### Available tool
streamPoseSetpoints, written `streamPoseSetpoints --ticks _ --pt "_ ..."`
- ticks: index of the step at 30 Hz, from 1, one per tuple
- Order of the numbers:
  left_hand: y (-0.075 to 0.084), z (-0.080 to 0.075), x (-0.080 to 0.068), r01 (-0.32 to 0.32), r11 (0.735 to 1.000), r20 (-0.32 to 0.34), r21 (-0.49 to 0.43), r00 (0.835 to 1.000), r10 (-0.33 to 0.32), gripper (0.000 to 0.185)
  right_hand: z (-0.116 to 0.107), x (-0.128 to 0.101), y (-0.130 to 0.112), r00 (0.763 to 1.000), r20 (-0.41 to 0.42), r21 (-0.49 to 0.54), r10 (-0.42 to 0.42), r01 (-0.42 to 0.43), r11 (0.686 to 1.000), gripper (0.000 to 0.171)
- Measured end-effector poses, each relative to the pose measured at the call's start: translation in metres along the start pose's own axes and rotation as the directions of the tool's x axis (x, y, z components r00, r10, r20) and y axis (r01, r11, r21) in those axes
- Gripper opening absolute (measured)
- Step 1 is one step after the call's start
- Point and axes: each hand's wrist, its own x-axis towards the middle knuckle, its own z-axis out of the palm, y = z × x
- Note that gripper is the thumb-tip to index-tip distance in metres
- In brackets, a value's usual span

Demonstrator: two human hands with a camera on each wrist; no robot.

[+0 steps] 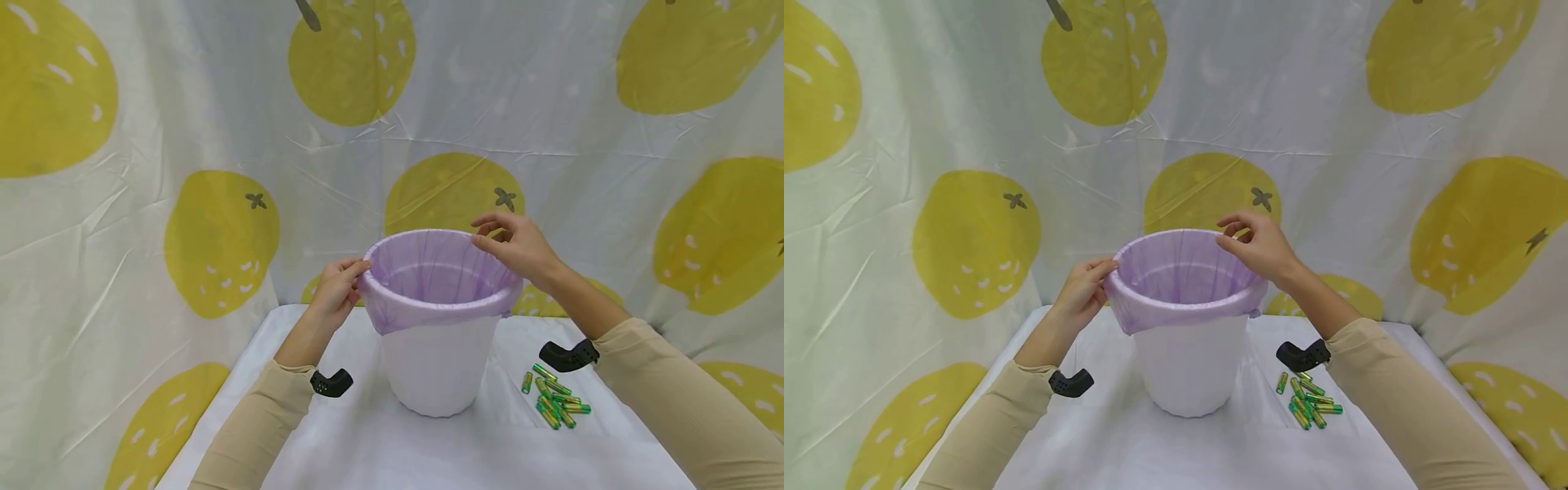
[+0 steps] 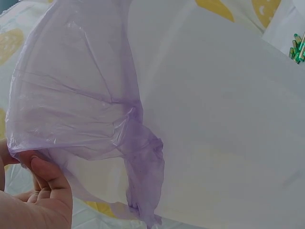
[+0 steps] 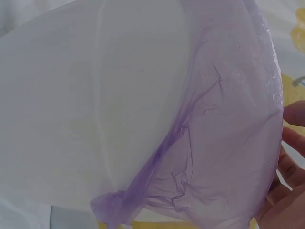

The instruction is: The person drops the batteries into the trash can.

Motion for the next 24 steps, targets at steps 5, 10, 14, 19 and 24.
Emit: streamPoseSetpoints --ticks 5,10,14,19,24 --pt "-0.002 0.001 0.001 -0.006 1.0 0.007 -0.002 1.0 0.006 0.032 -0.005 -0.005 0.003 1.0 0.024 -0.017 -0.013 0.013 1.0 0.037" --pt "-0.003 0.001 0.002 -0.008 1.0 0.019 -0.005 1.0 0.008 0.031 -0.01 -0.012 0.005 1.0 0.017 -0.029 0.004 -0.003 1.0 0.036" --pt "-0.004 0.002 0.003 -0.005 1.0 0.02 -0.007 1.0 0.006 0.03 -0.015 -0.017 0.007 1.0 0.01 -0.029 0.023 -0.023 0.999 0.037" --pt "-0.004 0.001 0.004 -0.003 1.0 0.013 -0.005 1.0 0.003 0.031 -0.02 -0.023 0.011 0.999 0.005 -0.036 0.032 -0.032 0.999 0.037" --pt "-0.004 -0.001 0.004 -0.002 1.0 0.012 0.001 1.0 0.002 0.031 -0.023 -0.03 0.015 0.999 0.006 -0.043 0.04 -0.039 0.998 0.039"
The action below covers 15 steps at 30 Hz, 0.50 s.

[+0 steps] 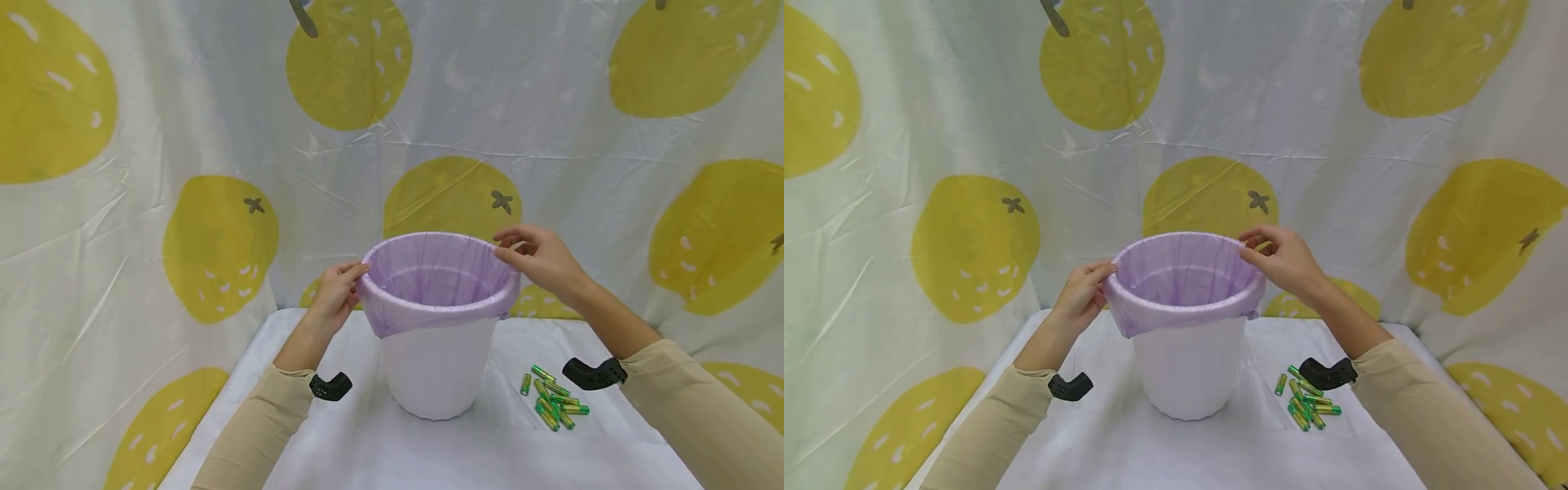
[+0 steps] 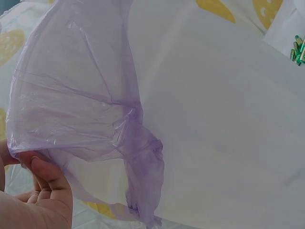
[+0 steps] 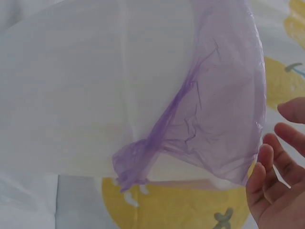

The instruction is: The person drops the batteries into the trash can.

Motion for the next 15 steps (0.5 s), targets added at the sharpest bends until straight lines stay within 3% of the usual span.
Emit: streamPoseSetpoints --ticks 15 --pt "0.0 -0.002 -0.001 -0.018 1.0 -0.017 -0.009 1.0 0.018 0.033 -0.009 -0.017 0.01 0.999 -0.012 -0.057 -0.033 0.032 0.998 0.035"
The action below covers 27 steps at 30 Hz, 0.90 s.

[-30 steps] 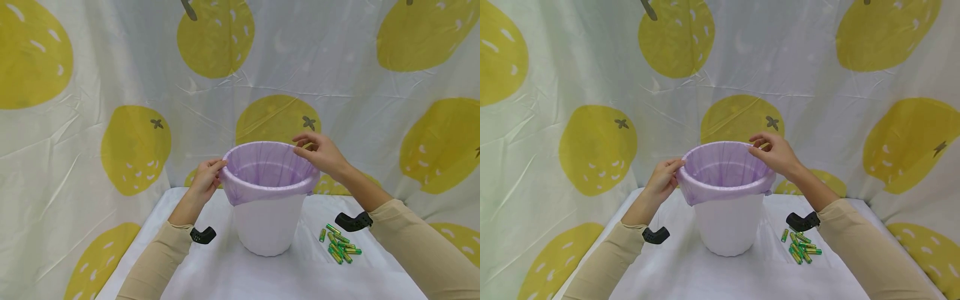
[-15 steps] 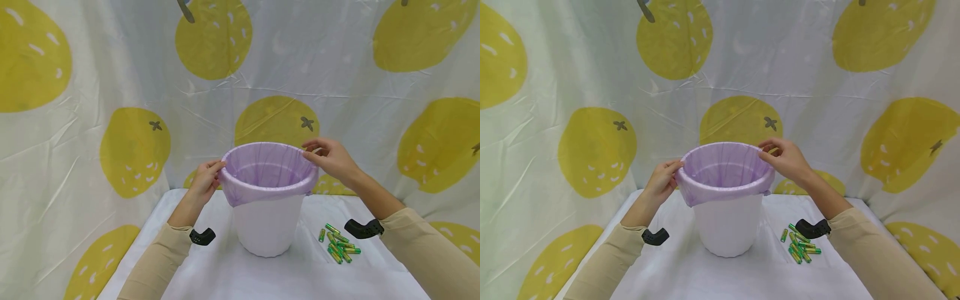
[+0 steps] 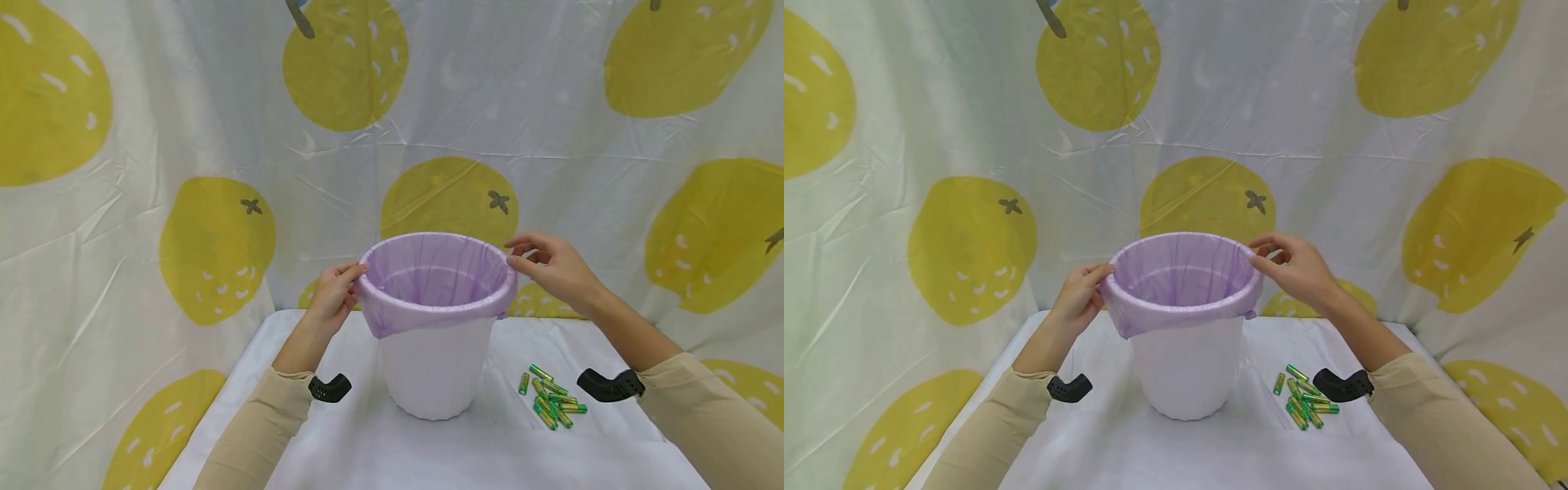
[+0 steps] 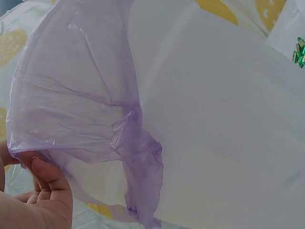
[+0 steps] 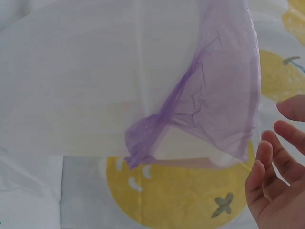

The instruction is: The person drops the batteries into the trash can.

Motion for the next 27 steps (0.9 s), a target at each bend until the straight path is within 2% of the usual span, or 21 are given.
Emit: streamPoseSetpoints --ticks 7,19,27 --pt "0.0 0.001 0.0 0.005 1.0 0.002 -0.004 1.0 -0.005 0.033 -0.004 -0.011 0.01 0.999 -0.022 -0.02 -0.03 0.03 0.999 0.031" --pt "-0.001 -0.002 0.0 0.005 1.0 -0.006 -0.013 1.0 -0.005 0.031 -0.003 -0.021 0.022 0.999 -0.025 0.006 -0.043 0.043 0.999 0.028" --pt "-0.001 0.0 0.0 -0.001 1.0 0.009 -0.025 1.0 0.001 0.033 -0.004 -0.034 0.033 0.999 -0.043 -0.003 -0.018 0.018 1.0 0.029"
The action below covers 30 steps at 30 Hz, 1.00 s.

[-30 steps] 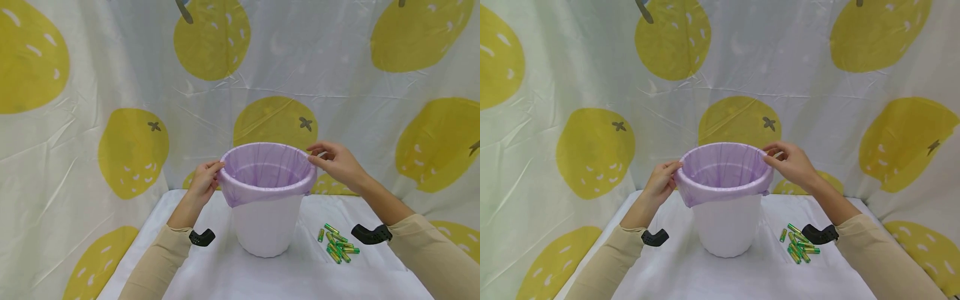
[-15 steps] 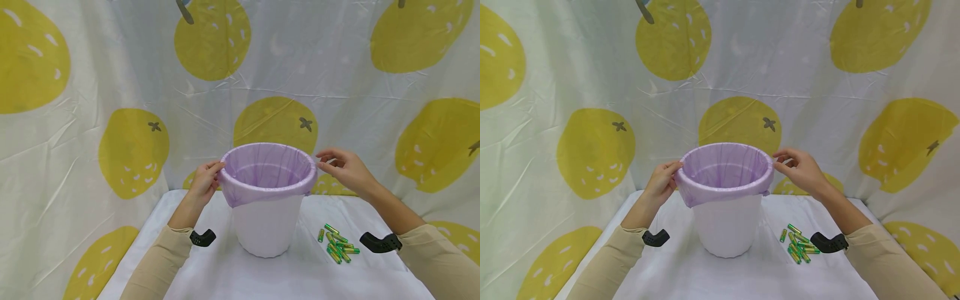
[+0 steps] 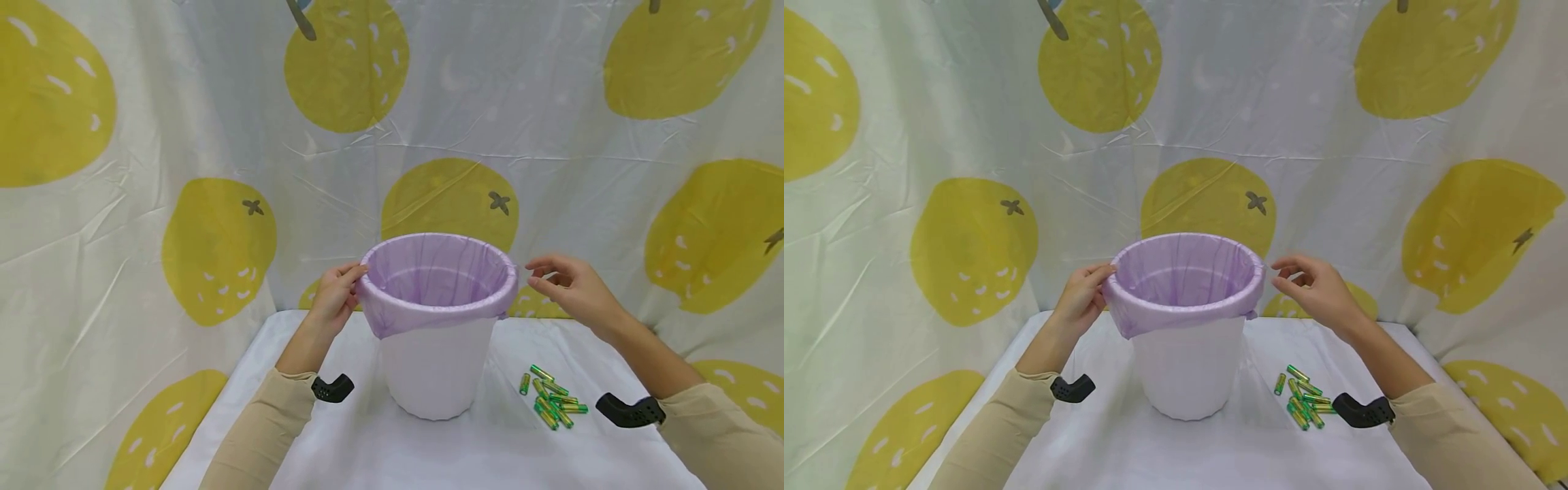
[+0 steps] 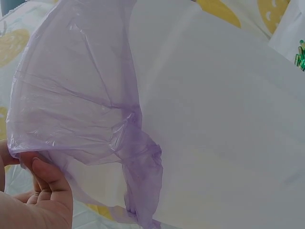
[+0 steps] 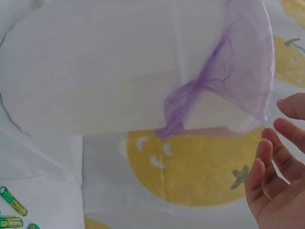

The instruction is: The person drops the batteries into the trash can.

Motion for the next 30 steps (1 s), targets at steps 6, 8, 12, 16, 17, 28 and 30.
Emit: streamPoseSetpoints --ticks 6,8,12,16,17,28,30 --pt "0.0 -0.001 -0.001 -0.001 1.0 0.0 -0.008 1.0 0.001 0.034 0.003 -0.009 0.009 1.0 0.011 -0.001 0.006 -0.006 1.0 0.029" --pt "0.0 -0.001 -0.002 0.003 1.0 -0.001 -0.011 1.0 -0.003 0.034 0.005 -0.012 0.013 1.0 0.021 -0.001 0.014 -0.014 1.0 0.028" --pt "0.0 -0.001 -0.002 0.007 1.0 -0.005 -0.012 1.0 -0.007 0.033 0.009 -0.018 0.021 1.0 0.031 0.005 0.005 -0.006 1.0 0.025" --pt "0.0 0.001 -0.002 0.001 1.0 -0.006 -0.008 1.0 -0.001 0.034 0.014 -0.025 0.032 0.999 0.033 0.042 -0.021 0.02 0.999 0.022" --pt "0.001 0.001 -0.002 -0.001 1.0 -0.006 -0.003 1.0 0.001 0.034 0.015 -0.027 0.035 0.999 0.039 0.052 -0.026 0.024 0.998 0.022" --pt "-0.001 0.0 0.001 -0.003 1.0 0.008 0.014 1.0 0.003 0.034 0.02 -0.052 0.063 0.997 0.081 0.086 -0.002 -0.005 0.996 0.022" --pt "-0.001 -0.001 0.001 -0.005 1.0 0.005 0.016 1.0 0.005 0.034 0.023 -0.056 0.069 0.996 0.086 0.08 0.011 -0.018 0.997 0.022"
